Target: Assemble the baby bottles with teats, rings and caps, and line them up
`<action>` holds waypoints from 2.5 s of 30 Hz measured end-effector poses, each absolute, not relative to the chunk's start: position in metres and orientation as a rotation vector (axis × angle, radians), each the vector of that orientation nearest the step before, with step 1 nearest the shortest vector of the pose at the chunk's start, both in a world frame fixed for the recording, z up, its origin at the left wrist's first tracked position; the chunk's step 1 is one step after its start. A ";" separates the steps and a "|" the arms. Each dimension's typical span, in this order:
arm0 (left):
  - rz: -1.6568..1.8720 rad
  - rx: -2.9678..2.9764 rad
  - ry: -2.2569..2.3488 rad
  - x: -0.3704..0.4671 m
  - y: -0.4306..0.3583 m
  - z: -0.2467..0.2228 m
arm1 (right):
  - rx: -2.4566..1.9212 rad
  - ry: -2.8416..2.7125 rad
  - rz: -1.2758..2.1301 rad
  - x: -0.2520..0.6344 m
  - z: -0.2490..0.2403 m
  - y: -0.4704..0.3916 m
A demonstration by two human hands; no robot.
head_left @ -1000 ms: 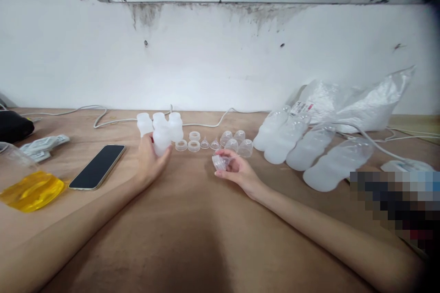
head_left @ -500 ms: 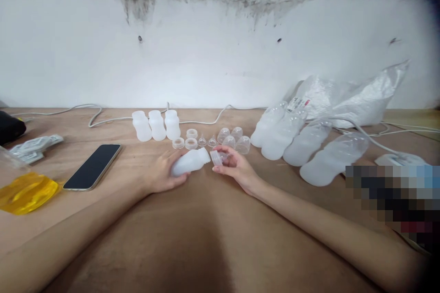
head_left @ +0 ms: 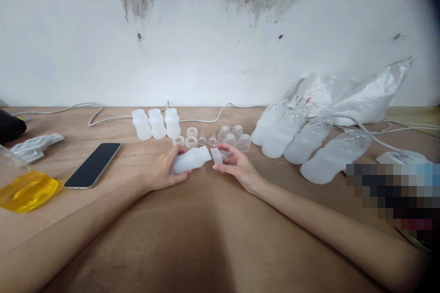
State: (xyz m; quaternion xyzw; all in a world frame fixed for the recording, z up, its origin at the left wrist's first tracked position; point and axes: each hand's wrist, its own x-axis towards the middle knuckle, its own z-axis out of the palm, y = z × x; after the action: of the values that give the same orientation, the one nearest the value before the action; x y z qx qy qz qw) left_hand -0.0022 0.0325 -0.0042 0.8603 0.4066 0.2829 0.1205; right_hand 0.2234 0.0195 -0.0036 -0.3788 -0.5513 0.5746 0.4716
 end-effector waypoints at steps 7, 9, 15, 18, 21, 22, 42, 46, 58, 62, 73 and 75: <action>0.780 2.552 1.160 -0.002 0.030 0.000 | -0.869 -1.374 1.409 0.225 -0.005 0.021; 0.760 2.559 1.142 -0.001 0.029 0.000 | -0.864 -1.380 1.406 0.224 -0.005 0.021; 0.727 2.586 1.078 -0.002 0.029 0.000 | -0.900 -1.421 1.412 0.224 -0.004 0.020; 0.732 2.599 1.047 -0.003 0.029 -0.001 | -0.932 -1.458 1.379 0.223 -0.004 0.020; 0.750 2.633 1.023 -0.003 0.029 -0.001 | -0.959 -1.484 1.360 0.223 -0.004 0.020; 0.762 2.649 1.018 -0.003 0.029 -0.001 | -0.960 -1.493 1.355 0.223 -0.004 0.020; 1.075 3.163 0.832 -0.003 0.029 -0.012 | -1.072 -1.593 1.203 0.219 -0.002 0.016; 1.109 3.194 0.792 -0.003 0.030 -0.011 | -1.049 -1.590 1.250 0.218 0.000 0.016; 1.131 2.947 0.874 -0.006 0.033 -0.010 | -1.025 -1.586 1.321 0.220 -0.003 0.022; 1.121 2.686 0.965 -0.005 0.029 -0.008 | -0.960 -1.721 1.137 0.225 -0.001 0.025; 1.030 2.610 0.997 -0.006 0.029 -0.007 | -1.023 -1.856 0.922 0.225 0.005 0.023; 1.068 2.668 0.901 -0.006 0.029 -0.008 | -1.053 -1.852 0.963 0.225 0.006 0.023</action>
State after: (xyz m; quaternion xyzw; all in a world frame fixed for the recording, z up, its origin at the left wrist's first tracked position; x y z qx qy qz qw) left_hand -0.0060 0.0294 -0.0078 0.8840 0.2985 0.3538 0.0650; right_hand 0.2255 0.0231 0.0062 -0.4145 -0.7291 0.3790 0.3911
